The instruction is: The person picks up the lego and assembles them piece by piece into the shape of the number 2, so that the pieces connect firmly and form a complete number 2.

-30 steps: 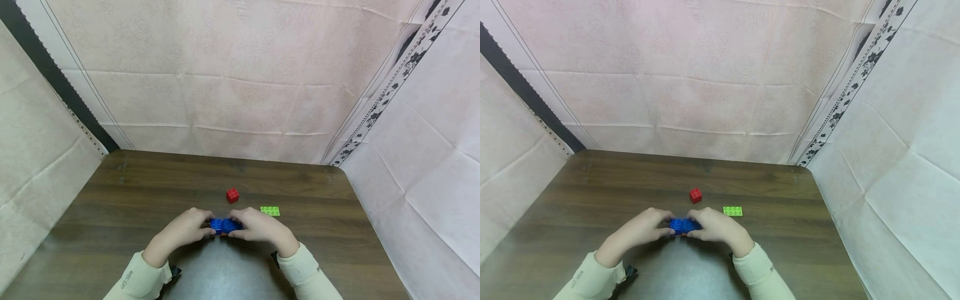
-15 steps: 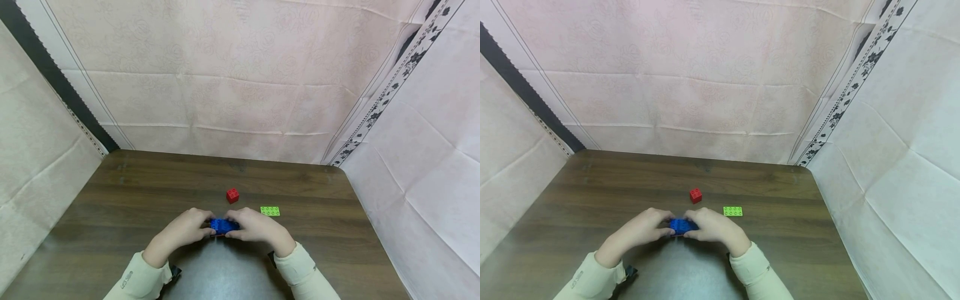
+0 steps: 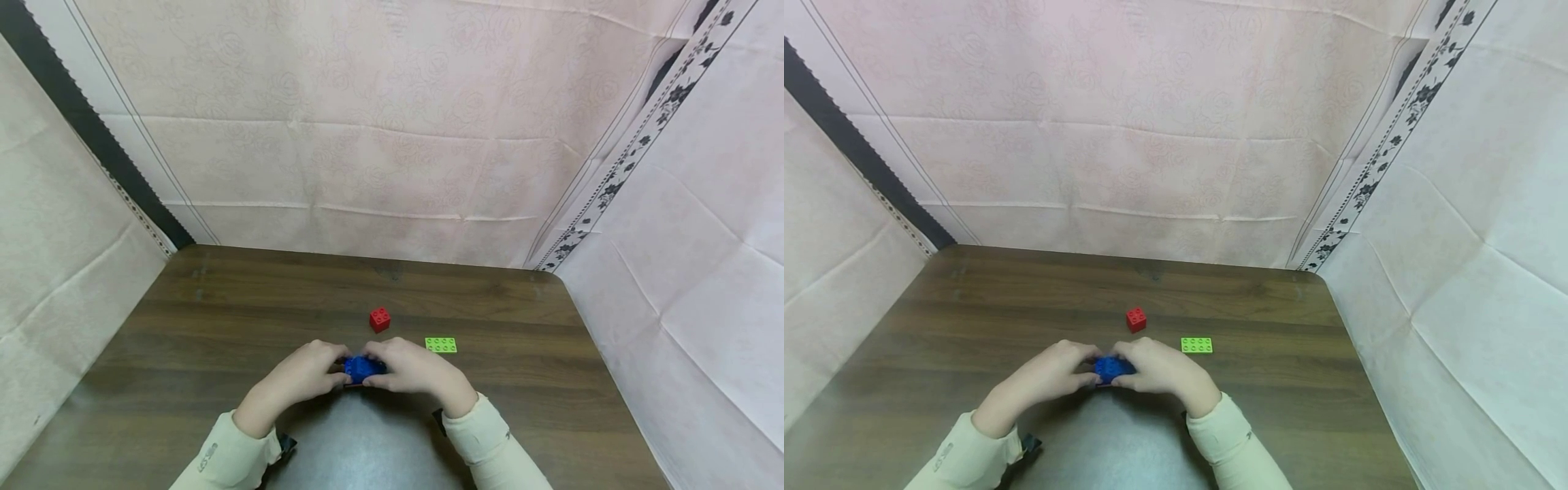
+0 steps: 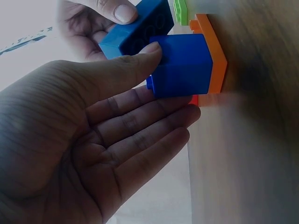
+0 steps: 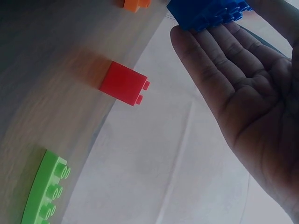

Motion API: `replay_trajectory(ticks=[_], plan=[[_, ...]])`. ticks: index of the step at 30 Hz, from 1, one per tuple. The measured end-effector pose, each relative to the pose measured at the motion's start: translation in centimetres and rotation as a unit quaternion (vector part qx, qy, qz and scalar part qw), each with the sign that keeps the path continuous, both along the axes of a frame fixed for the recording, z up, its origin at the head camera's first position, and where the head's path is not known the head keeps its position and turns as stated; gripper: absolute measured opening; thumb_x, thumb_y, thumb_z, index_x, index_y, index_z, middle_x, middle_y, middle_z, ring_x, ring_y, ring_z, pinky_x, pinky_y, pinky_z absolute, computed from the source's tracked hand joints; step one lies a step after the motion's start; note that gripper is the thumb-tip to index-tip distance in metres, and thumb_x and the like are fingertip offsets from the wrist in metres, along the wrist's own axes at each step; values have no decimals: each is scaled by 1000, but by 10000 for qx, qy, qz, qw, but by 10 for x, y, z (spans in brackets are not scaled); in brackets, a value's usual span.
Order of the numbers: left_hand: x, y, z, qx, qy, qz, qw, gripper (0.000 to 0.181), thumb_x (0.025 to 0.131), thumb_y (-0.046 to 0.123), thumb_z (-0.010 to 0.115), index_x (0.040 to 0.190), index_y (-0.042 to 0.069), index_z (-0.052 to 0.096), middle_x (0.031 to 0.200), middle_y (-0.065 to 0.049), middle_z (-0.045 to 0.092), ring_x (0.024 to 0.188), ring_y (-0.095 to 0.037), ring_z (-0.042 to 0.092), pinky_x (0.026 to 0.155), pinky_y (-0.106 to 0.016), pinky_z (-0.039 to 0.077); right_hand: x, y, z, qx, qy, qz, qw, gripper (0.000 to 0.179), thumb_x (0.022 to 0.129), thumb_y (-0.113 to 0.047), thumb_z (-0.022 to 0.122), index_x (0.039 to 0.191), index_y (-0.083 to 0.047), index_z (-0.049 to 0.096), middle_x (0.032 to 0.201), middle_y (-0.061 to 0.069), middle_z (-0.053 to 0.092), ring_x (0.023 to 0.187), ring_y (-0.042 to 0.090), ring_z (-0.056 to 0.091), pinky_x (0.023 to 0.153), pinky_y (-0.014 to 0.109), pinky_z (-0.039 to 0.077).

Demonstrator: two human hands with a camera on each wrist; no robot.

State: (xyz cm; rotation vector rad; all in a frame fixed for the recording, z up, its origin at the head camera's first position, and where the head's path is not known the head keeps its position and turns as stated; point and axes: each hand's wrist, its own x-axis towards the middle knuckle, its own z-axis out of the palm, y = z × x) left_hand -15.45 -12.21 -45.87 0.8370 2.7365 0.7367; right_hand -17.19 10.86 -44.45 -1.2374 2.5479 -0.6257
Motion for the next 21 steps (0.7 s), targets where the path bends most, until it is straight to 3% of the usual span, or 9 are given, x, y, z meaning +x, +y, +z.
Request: replay_trajectory(ticks=[12,21], plan=[[0,0,1,13,9,-1,10000,25,91,25,77,111,11,70,95,5,70,76,-3,59,72,-31,54,-1,-2,6,-44,-51,-169,9998,31,93,-29,75,117,-14,63,103,-6,68,82,2,62,72,17,50],[0,-3,-1,105,-111,-77,9999,12,93,26,75,100,20,67,87,10,66,70,-3,56,64,-27,48,-2,-9,1,132,137,-144,9997,29,95,-30,72,116,-13,62,96,-7,65,75,4,59,67,16,48]])
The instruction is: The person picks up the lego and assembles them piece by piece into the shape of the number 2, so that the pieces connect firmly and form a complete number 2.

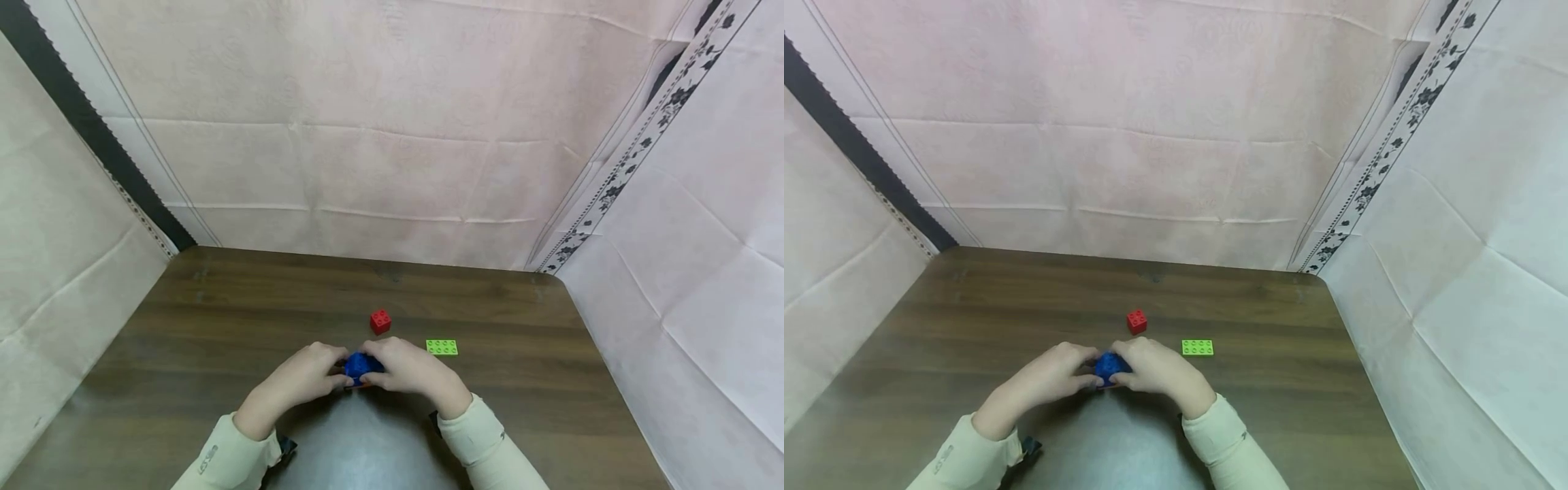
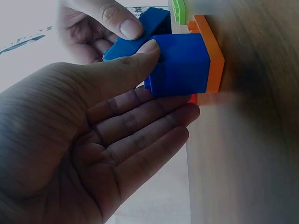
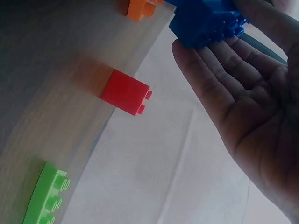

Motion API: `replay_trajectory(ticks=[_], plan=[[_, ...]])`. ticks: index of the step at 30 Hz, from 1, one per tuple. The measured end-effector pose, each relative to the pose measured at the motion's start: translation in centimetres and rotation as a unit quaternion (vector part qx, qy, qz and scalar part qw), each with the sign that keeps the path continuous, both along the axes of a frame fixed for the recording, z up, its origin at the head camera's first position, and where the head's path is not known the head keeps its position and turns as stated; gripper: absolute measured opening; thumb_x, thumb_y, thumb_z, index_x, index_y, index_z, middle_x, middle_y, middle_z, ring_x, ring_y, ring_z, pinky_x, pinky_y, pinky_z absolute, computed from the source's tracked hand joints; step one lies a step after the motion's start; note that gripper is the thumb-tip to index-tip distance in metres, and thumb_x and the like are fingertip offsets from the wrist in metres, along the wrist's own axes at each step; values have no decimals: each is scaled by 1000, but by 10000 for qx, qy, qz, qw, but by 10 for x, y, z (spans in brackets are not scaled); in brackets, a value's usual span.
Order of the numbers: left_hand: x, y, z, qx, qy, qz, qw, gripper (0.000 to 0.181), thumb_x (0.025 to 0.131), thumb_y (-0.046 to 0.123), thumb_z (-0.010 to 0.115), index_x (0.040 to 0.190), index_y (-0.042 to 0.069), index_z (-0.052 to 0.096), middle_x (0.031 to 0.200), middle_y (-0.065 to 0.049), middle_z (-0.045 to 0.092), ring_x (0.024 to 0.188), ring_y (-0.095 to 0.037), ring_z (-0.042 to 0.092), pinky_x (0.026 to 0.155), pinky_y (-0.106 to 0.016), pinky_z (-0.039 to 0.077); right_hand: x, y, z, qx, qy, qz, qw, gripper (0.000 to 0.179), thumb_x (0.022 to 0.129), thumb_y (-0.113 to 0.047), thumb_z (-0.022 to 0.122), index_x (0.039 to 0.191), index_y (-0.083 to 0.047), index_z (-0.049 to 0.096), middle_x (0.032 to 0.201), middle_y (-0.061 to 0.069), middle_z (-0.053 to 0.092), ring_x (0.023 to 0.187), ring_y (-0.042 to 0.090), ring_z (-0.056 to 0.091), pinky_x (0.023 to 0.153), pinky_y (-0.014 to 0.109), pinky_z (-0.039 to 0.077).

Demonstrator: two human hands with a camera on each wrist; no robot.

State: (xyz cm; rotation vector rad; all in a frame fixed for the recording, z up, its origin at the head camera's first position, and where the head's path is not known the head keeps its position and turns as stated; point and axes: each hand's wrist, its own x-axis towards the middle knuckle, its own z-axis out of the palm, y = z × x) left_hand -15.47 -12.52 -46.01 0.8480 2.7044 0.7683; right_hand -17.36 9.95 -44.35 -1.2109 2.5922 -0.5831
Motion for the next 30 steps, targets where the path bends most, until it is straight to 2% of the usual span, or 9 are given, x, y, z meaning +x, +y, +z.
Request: replay_trajectory(ticks=[4,9,12,17,24,30], plan=[[-1,0,0,-10,-38,42,10000,12,93,26,75,96,20,66,82,10,64,66,-4,55,61,-27,47,1,-2,0,45,172,12,9998,27,95,-29,72,114,-13,63,92,-8,64,71,3,56,64,17,47],[-2,0,0,10,-50,59,10000,13,91,25,76,95,18,66,79,8,63,64,-5,54,60,-28,47,3,-3,-4,54,326,56,9994,35,97,-26,69,128,-11,62,108,-5,68,83,0,57,74,17,48],[-2,0,-1,16,-37,78,10000,13,91,26,76,95,18,66,79,8,63,65,-4,54,61,-27,47,3,-3,-4,48,334,66,9994,36,98,-25,69,130,-10,62,111,-4,68,84,0,57,75,17,48],[-2,1,-1,32,-76,136,9999,13,91,24,77,93,18,65,77,9,62,64,-6,53,60,-28,46,2,-6,-1,125,361,100,9992,30,97,-24,69,124,-11,64,107,-5,68,80,1,57,72,16,48],[-2,1,-2,15,-132,151,9998,13,92,23,76,91,18,63,76,8,61,63,-8,52,59,-28,44,3,-12,4,379,495,107,9980,14,96,-22,71,107,-15,66,89,-11,62,71,3,52,65,17,44],[-2,2,-3,40,-156,178,9997,13,92,21,75,91,18,63,76,7,61,63,-8,52,58,-28,44,5,-17,8,621,605,53,9962,9,95,-18,72,100,-17,64,82,-13,59,67,4,50,62,18,43]])
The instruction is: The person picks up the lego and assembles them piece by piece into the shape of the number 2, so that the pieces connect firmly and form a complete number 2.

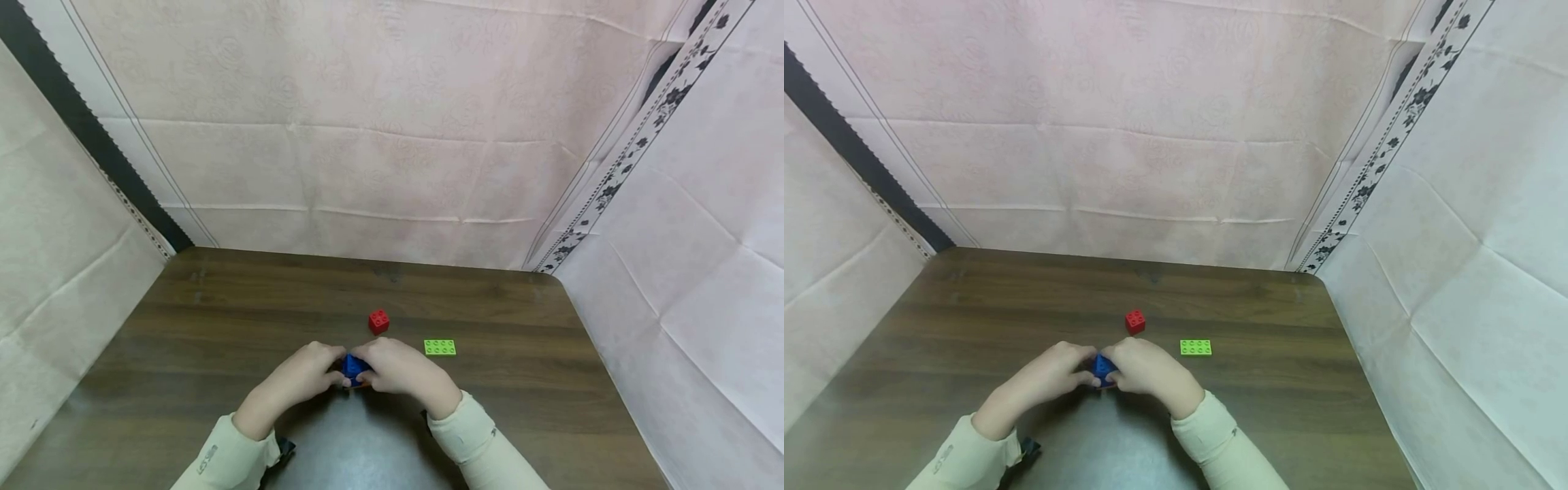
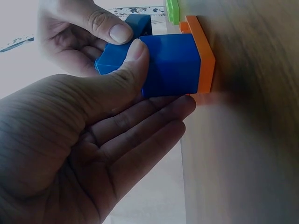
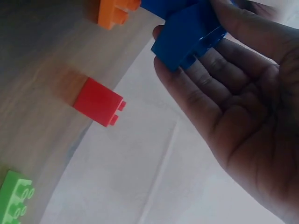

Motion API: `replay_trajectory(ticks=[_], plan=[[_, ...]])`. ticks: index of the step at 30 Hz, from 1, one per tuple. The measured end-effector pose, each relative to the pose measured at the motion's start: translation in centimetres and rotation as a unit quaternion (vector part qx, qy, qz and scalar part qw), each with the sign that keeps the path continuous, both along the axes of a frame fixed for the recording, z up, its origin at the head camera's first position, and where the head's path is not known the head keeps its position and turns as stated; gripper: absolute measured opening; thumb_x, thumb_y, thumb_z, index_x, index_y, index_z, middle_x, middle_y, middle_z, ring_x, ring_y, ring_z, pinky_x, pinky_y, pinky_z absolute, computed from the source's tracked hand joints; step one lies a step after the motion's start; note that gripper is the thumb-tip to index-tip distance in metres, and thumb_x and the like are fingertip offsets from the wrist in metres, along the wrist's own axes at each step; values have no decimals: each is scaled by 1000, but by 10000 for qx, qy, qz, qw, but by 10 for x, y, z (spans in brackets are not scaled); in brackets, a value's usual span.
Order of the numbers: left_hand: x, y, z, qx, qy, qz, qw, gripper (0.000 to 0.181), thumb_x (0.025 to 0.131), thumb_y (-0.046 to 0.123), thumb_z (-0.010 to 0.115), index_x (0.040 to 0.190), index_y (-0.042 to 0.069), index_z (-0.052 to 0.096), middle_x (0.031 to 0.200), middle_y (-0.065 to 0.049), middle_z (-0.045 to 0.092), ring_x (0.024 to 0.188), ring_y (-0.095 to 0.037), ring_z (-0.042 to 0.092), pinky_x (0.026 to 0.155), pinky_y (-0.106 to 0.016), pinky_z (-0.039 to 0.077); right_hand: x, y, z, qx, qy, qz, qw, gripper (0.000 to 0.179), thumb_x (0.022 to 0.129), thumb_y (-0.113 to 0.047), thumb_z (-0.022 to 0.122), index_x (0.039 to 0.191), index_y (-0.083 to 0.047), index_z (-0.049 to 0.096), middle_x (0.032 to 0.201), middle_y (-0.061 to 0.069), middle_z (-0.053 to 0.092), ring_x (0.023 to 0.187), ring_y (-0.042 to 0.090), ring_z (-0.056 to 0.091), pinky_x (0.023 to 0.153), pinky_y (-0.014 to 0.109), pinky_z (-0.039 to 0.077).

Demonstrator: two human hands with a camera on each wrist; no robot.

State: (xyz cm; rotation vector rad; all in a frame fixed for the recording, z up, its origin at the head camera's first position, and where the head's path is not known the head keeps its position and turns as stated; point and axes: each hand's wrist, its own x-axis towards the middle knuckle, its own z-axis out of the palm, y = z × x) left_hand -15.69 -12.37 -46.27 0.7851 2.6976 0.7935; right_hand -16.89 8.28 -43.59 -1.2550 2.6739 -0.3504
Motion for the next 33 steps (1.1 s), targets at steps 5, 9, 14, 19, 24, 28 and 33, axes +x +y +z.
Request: replay_trajectory(ticks=[5,9,14,19,24,28,33], plan=[[1,1,1,-23,-4,31,10000,13,93,20,75,91,16,63,76,7,60,63,-9,52,58,-29,44,3,-6,6,269,56,-94,9996,10,93,-16,73,100,-15,66,83,-9,63,66,5,51,61,19,44],[1,1,2,-15,-11,52,10000,13,93,19,74,90,17,62,75,6,59,63,-9,52,58,-29,44,5,-10,9,476,86,-185,9987,11,92,-16,75,99,-14,67,81,-8,63,65,6,51,61,19,44],[1,1,0,-50,21,29,10000,13,94,18,73,89,17,61,74,7,59,62,-8,51,57,-28,43,6,-14,10,658,130,-267,9974,11,90,-15,76,92,-15,66,73,-9,57,61,6,49,57,20,43],[2,1,-1,-78,75,22,9999,15,94,17,73,87,17,60,73,8,57,62,-8,50,56,-28,43,6,-17,12,741,207,-314,9965,12,89,-15,77,87,-15,65,69,-9,54,59,7,47,54,20,41],[2,1,-1,-43,47,48,10000,14,94,18,73,87,17,60,73,8,58,63,-8,50,57,-29,43,6,-19,14,752,57,-424,9962,11,89,-15,77,86,-14,67,68,-8,54,58,8,46,53,21,42],[1,-1,-2,71,-54,31,10000,13,92,22,75,90,18,62,76,8,60,65,-7,53,59,-28,45,5,-20,15,799,-94,-521,9954,10,89,-17,78,89,-13,69,70,-7,57,59,8,48,55,21,43],[0,-3,-4,165,-148,-30,9997,17,89,25,78,93,17,64,77,7,62,64,-7,54,59,-27,47,6,-23,15,908,-109,-621,9939,11,89,-20,78,91,-13,70,72,-6,59,60,8,50,56,22,45]])
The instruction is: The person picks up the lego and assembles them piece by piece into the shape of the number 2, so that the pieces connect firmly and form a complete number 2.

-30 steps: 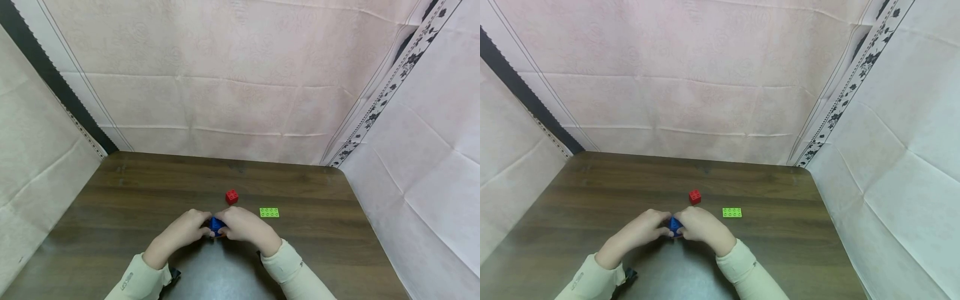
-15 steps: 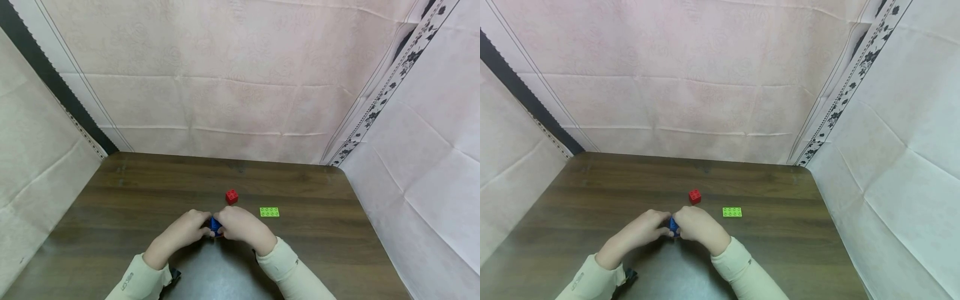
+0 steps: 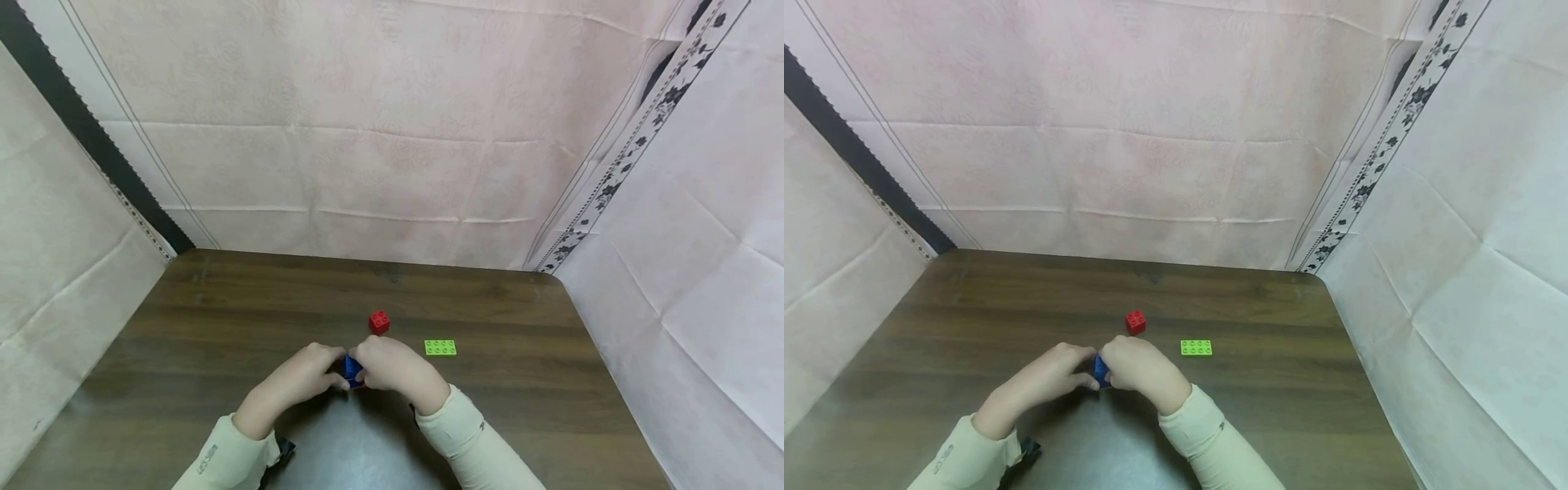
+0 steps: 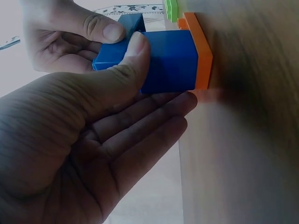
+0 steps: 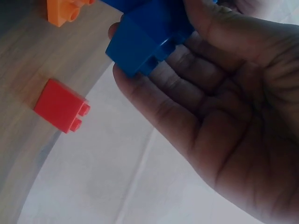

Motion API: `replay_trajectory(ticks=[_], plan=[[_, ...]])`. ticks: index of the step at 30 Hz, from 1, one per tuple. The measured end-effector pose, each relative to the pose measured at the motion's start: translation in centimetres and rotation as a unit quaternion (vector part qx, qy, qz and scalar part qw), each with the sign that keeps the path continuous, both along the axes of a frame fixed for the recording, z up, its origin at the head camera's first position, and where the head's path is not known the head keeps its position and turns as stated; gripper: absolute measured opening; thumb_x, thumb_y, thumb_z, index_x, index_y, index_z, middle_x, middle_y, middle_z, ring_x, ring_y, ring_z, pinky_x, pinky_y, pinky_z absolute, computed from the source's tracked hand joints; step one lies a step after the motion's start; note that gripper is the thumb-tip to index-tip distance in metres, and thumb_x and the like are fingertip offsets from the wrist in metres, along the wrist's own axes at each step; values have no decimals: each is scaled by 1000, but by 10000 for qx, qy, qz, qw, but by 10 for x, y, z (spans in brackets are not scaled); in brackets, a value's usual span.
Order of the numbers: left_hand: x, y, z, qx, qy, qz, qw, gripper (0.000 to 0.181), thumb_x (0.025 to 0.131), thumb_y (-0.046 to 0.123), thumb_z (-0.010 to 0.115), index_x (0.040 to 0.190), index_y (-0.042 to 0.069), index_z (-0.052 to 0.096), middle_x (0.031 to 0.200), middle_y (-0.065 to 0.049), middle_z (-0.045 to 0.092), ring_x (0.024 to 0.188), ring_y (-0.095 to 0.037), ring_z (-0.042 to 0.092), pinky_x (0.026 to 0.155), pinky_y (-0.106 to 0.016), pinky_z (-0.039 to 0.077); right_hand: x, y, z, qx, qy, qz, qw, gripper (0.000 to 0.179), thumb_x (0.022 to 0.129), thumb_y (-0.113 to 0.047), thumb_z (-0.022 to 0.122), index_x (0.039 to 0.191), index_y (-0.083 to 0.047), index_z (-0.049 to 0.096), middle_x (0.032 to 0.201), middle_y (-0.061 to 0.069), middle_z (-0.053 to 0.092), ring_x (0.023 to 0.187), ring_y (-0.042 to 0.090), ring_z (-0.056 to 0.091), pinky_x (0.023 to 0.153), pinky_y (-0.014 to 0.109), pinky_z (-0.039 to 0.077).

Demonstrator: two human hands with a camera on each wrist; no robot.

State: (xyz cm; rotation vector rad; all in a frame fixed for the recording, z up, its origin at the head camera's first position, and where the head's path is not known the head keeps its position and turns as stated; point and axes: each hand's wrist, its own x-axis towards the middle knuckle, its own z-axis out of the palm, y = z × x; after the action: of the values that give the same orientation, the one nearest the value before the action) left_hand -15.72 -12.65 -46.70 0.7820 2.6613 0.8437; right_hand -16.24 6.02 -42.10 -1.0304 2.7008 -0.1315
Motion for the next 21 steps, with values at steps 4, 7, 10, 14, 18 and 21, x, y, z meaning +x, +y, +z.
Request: replay_trajectory(ticks=[4,7,10,14,18,21], plan=[[-1,1,-1,34,-57,54,10000,17,89,23,79,95,14,67,77,7,61,64,-8,53,58,-28,46,2,-2,1,57,119,42,9999,11,88,-19,79,88,-13,70,70,-5,59,59,9,49,55,23,44],[-3,1,-2,85,-105,114,9998,18,89,22,79,99,13,69,79,7,63,66,-8,54,59,-29,46,2,-2,0,56,125,50,9999,10,88,-18,79,89,-12,70,71,-4,59,59,10,49,55,23,45],[-3,1,-3,116,-108,137,9998,20,88,22,79,102,11,70,80,7,64,66,-8,54,60,-29,47,2,-2,0,45,63,26,10000,10,88,-18,79,91,-12,71,72,-5,60,60,10,50,56,23,45],[-3,2,-4,107,-125,160,9997,21,88,22,80,103,10,70,80,6,65,66,-8,55,60,-29,47,1,-2,0,79,63,46,9999,10,88,-19,79,93,-13,72,73,-5,60,61,9,51,58,23,46],[-3,1,-3,60,-142,144,9998,22,88,23,80,103,10,70,80,7,64,66,-8,55,60,-29,47,1,-2,0,80,33,57,9999,10,89,-18,79,94,-13,72,74,-5,62,62,8,52,58,22,47],[-2,1,-1,9,-94,145,9999,25,88,25,80,105,10,70,81,7,64,66,-8,55,59,-29,47,1,-2,-1,75,5,60,10000,11,89,-19,79,95,-13,72,75,-5,63,62,8,53,59,22,48]])
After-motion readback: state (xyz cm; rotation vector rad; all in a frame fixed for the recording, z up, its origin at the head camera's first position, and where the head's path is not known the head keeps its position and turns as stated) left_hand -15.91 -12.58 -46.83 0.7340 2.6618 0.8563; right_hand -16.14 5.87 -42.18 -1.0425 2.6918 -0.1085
